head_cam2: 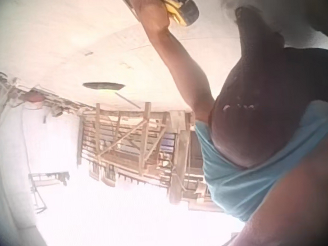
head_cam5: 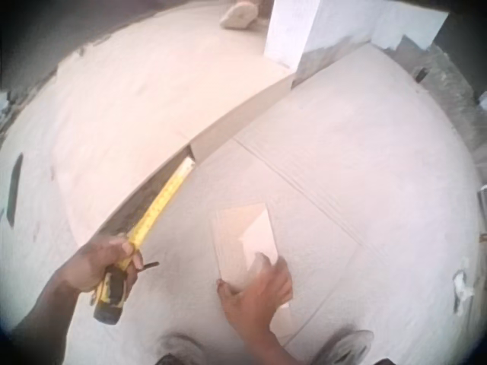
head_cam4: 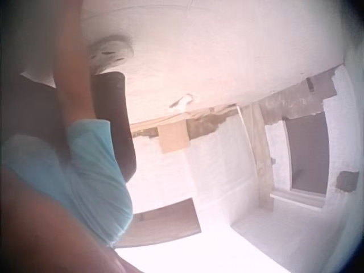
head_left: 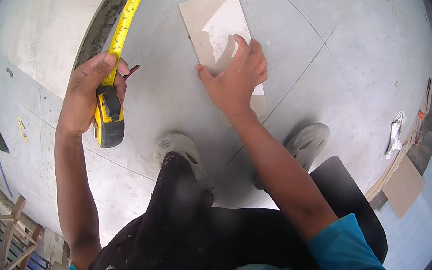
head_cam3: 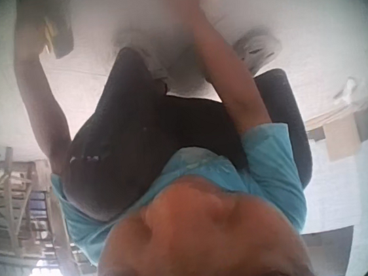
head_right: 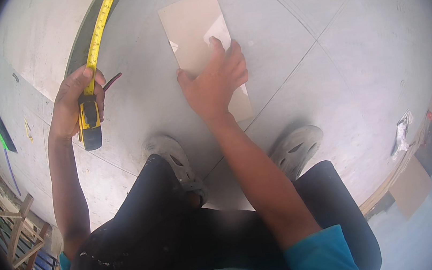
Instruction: The person measures a rectangular tile with a tape measure and marks it with a pencil. They then place the tile on the floor to check fit and continue measuring and marking.
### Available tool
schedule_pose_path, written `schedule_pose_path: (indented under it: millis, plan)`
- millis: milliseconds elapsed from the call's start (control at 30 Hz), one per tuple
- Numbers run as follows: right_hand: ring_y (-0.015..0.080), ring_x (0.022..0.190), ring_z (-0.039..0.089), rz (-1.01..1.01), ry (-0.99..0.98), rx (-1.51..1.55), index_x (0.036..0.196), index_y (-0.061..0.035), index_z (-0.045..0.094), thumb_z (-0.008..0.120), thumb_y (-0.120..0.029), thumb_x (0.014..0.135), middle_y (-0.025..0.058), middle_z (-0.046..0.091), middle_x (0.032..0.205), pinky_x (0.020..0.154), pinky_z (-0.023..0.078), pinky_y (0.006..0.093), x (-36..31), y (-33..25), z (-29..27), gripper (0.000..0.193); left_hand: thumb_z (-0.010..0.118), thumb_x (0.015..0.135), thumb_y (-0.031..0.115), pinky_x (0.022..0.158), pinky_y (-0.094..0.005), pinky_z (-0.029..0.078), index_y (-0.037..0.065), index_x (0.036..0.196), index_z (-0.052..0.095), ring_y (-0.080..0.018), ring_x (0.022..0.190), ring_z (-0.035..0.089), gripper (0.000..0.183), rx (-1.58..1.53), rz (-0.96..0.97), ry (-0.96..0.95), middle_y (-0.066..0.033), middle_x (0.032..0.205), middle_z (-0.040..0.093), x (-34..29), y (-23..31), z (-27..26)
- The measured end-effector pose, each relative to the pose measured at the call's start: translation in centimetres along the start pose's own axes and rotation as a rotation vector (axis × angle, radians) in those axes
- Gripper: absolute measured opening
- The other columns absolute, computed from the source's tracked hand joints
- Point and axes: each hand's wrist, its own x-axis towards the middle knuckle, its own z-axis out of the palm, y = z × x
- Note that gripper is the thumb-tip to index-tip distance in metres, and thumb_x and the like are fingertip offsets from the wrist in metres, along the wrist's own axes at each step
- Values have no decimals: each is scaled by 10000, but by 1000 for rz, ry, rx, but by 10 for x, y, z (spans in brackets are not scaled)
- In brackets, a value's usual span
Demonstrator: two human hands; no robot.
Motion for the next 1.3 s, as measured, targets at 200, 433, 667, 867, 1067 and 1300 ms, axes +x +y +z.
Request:
schedule_pose_path:
  millis: [200, 433, 667, 867, 1067, 1300]
  plan:
    - [417, 1316, 236, 24, 77, 10, 1423, -68, 275, 848, -336, 673, 272, 271, 1413, 1057, 182, 551, 29, -15, 8, 981, 513, 964, 409, 474, -267, 494, 96, 787, 616, -122, 444, 562, 374, 74, -94, -181, -39, 569, 566, 3, -7, -1]
    - [413, 1350, 254, -165, 156, -87, 1417, -44, 322, 808, -418, 748, 269, 272, 1456, 1027, 252, 560, 68, -12, 7, 908, 506, 922, 381, 590, -283, 511, 70, 779, 665, -124, 518, 593, 378, 287, -270, -286, -48, 604, 633, -19, -26, 1]
    - [381, 1456, 220, -710, -35, -10, 1433, -17, 417, 692, -475, 846, 209, 270, 1559, 1123, 245, 574, 30, -29, 28, 793, 520, 920, 337, 559, -273, 505, 41, 753, 676, -116, 512, 595, 373, 104, -358, -384, -57, 588, 622, -45, -35, -1]
    - [306, 1493, 181, -661, -89, -13, 1482, -8, 351, 551, -537, 921, 177, 251, 1591, 1192, 167, 495, 15, -96, 75, 797, 548, 907, 208, 551, -264, 483, -29, 758, 675, -135, 532, 594, 307, 4, -379, -443, -83, 636, 615, -70, -5, 8]
    - [300, 1472, 237, -1200, -481, 244, 1397, -31, 499, 626, -443, 889, 175, 327, 1553, 1203, 147, 482, -68, -141, 121, 666, 519, 949, 157, 588, -249, 514, -51, 826, 686, -136, 562, 622, 294, -38, -235, -512, -92, 683, 645, -82, 5, 8]
    - [278, 1135, 496, -856, -497, 409, 1151, -99, 615, 643, -294, 879, 121, 532, 1195, 980, 393, 399, -57, -120, 79, 335, 564, 897, 211, 587, -272, 504, -45, 753, 684, -174, 570, 631, 317, -150, -150, -270, -116, 633, 634, -87, -6, 2]
